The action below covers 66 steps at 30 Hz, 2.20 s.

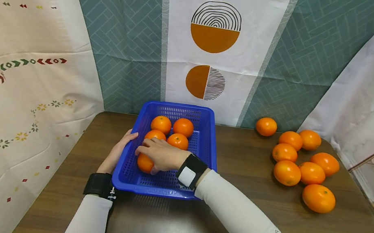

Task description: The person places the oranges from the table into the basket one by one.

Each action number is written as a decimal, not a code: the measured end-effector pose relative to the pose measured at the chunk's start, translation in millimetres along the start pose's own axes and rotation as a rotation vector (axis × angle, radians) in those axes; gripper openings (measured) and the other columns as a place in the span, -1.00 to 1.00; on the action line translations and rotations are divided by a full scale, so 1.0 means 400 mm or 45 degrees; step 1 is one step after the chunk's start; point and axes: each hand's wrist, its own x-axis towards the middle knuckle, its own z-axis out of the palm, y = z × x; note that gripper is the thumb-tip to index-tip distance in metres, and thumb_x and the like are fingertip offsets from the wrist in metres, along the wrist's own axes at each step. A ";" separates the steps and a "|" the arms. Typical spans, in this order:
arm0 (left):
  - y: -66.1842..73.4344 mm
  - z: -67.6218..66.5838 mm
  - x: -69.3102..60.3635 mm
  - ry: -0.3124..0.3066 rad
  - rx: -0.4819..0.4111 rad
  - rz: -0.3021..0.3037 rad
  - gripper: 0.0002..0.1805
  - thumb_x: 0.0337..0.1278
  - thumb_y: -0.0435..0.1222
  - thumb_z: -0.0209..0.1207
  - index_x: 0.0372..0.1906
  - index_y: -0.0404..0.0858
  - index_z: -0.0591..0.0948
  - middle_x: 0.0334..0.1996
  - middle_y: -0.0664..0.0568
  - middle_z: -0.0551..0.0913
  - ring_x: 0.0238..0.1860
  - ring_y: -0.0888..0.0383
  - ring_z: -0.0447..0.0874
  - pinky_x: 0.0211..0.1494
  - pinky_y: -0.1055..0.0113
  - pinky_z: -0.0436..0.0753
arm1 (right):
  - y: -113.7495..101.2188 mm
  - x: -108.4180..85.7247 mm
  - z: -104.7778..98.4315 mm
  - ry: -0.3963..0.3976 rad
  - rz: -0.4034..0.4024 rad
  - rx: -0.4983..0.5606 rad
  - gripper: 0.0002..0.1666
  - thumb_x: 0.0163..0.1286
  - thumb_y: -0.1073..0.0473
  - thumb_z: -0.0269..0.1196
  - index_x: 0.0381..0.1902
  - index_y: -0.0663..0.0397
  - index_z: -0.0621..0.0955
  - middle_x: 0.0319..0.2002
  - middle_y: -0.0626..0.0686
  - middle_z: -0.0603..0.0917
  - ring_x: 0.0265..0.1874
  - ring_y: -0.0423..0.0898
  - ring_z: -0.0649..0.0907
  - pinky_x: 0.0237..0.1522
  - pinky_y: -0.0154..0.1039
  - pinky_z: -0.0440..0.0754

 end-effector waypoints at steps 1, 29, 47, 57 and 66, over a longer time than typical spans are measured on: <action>0.000 0.000 0.000 -0.001 0.004 0.002 -0.36 0.65 0.18 -0.25 0.65 0.24 -0.05 0.56 -0.05 0.15 0.44 -0.20 0.31 0.37 -0.21 0.49 | 0.000 0.000 -0.001 -0.002 0.000 0.002 -0.20 0.26 0.03 0.56 0.40 -0.19 0.49 0.32 -0.01 0.48 0.34 -0.03 0.42 0.51 -0.14 0.28; 0.016 0.010 -0.013 -0.032 -0.054 0.062 -0.49 0.70 0.08 -0.28 0.57 0.18 0.08 0.45 -0.06 0.25 0.27 0.03 0.46 0.24 0.14 0.60 | 0.017 -0.046 -0.106 0.352 -0.026 0.434 -0.53 0.57 0.05 0.27 0.35 0.03 0.57 0.26 0.10 0.52 0.29 0.00 0.47 0.40 -0.14 0.44; 0.033 0.026 -0.034 -0.029 -0.055 0.021 -0.34 0.67 0.11 -0.20 0.66 0.16 -0.08 0.59 -0.06 0.07 0.45 -0.10 0.22 0.37 0.05 0.50 | 0.097 -0.177 -0.159 0.736 0.065 0.666 -0.67 0.58 0.13 0.25 0.23 0.01 0.62 0.24 0.08 0.53 0.31 0.01 0.47 0.37 0.01 0.47; 0.023 0.013 -0.033 -0.007 -0.059 0.015 -0.34 0.66 0.12 -0.19 0.66 0.16 -0.06 0.57 -0.05 0.10 0.44 -0.11 0.23 0.31 0.13 0.56 | 0.164 -0.274 -0.142 1.015 0.098 0.736 -0.69 0.56 0.22 0.26 0.20 0.12 0.61 0.23 0.10 0.56 0.28 0.01 0.48 0.33 0.00 0.45; 0.016 0.013 -0.037 0.001 -0.060 0.001 -0.32 0.65 0.14 -0.17 0.66 0.18 -0.07 0.59 -0.04 0.07 0.48 -0.13 0.20 0.41 0.01 0.46 | 0.207 -0.368 -0.121 1.230 0.250 0.749 -0.67 0.54 0.25 0.27 0.21 0.14 0.64 0.19 0.12 0.61 0.24 0.10 0.53 0.28 0.17 0.47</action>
